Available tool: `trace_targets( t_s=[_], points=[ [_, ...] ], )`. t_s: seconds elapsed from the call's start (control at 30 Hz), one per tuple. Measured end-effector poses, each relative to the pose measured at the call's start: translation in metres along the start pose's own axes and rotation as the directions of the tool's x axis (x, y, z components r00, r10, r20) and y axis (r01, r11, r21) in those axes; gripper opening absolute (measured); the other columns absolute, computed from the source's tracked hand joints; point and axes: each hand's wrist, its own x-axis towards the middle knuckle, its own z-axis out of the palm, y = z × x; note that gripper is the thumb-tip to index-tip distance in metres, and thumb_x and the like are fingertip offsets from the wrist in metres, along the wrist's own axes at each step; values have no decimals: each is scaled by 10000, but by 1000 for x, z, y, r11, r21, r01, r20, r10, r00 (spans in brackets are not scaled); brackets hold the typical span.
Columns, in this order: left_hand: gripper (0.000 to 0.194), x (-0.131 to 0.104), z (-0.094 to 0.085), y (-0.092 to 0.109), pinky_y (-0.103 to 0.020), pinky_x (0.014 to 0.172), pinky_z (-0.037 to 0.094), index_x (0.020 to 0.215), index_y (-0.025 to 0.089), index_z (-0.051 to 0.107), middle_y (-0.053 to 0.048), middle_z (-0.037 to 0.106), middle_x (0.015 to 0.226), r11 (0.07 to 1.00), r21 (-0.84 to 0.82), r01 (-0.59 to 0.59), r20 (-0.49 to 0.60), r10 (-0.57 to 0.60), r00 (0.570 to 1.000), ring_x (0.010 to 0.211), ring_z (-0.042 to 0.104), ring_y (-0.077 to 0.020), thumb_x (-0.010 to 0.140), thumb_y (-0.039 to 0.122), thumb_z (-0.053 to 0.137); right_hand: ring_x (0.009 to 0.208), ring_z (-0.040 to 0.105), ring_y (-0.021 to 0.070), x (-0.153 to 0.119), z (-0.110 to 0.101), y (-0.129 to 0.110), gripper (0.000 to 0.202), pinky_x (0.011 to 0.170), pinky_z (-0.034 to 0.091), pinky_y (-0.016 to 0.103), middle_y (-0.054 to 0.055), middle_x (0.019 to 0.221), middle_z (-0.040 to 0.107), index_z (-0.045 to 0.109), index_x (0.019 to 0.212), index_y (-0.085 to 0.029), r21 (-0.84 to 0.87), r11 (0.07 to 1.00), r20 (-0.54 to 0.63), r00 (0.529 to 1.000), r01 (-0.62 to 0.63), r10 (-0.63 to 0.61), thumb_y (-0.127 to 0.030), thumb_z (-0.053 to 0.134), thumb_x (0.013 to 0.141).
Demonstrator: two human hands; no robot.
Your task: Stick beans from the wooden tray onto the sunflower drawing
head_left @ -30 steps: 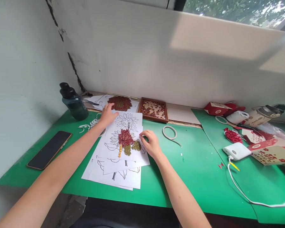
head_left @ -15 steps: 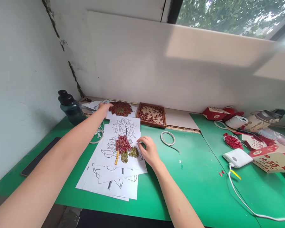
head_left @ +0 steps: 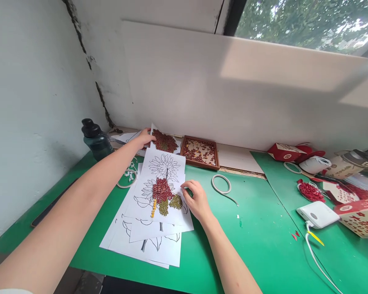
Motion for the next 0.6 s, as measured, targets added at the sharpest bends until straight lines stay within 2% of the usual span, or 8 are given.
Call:
trace_targets(
  t_s=[0.1,0.17,0.27,0.33,0.43,0.6],
  points=[
    [731,6,7,7,-331,708,614,1249,235,649,-54,744,905,1000,3,-26,-11,26,1000,748,739,-222,621,-43,901,985,658,272,0,0,0,163,871,529,436,75,1009,741,693,960,-254,2,1000,9,1000,8,-8,-174,555,993],
    [702,10,12,10,-322,738,621,1309,223,627,-63,745,959,999,-25,-28,-30,27,999,793,738,-208,700,-6,890,970,660,272,1,0,0,161,855,534,435,74,996,739,689,952,-256,2,1000,12,1000,14,-14,-182,554,998],
    [456,16,19,13,-350,815,640,1347,173,623,-91,725,1128,996,-85,2,-65,-7,998,928,730,-201,932,207,809,964,664,273,0,0,0,161,853,539,440,75,999,739,684,956,-261,5,1000,10,1000,16,-16,-187,549,1005],
    [371,19,21,13,-401,885,644,1348,159,636,-104,691,1254,991,-131,27,-80,-38,996,1043,715,-220,1034,340,712,970,666,275,0,0,1,163,853,541,441,75,1007,742,681,958,-264,1,1000,7,1000,12,-12,-181,548,1005],
    [392,21,20,13,-460,964,627,1363,171,641,-118,662,1349,979,-194,58,-88,-76,993,1154,692,-255,1045,394,695,968,669,275,0,1,1,162,844,543,439,74,1002,742,675,951,-263,-8,1000,14,1000,5,-5,-179,548,1005],
    [381,21,16,14,-466,978,622,1363,181,643,-118,659,1363,960,-273,56,-62,-76,995,1163,687,-255,1050,394,687,952,675,279,1,1,-1,155,841,551,441,73,995,741,673,950,-266,-14,1000,17,1000,12,-12,-197,549,1013]
  ],
)
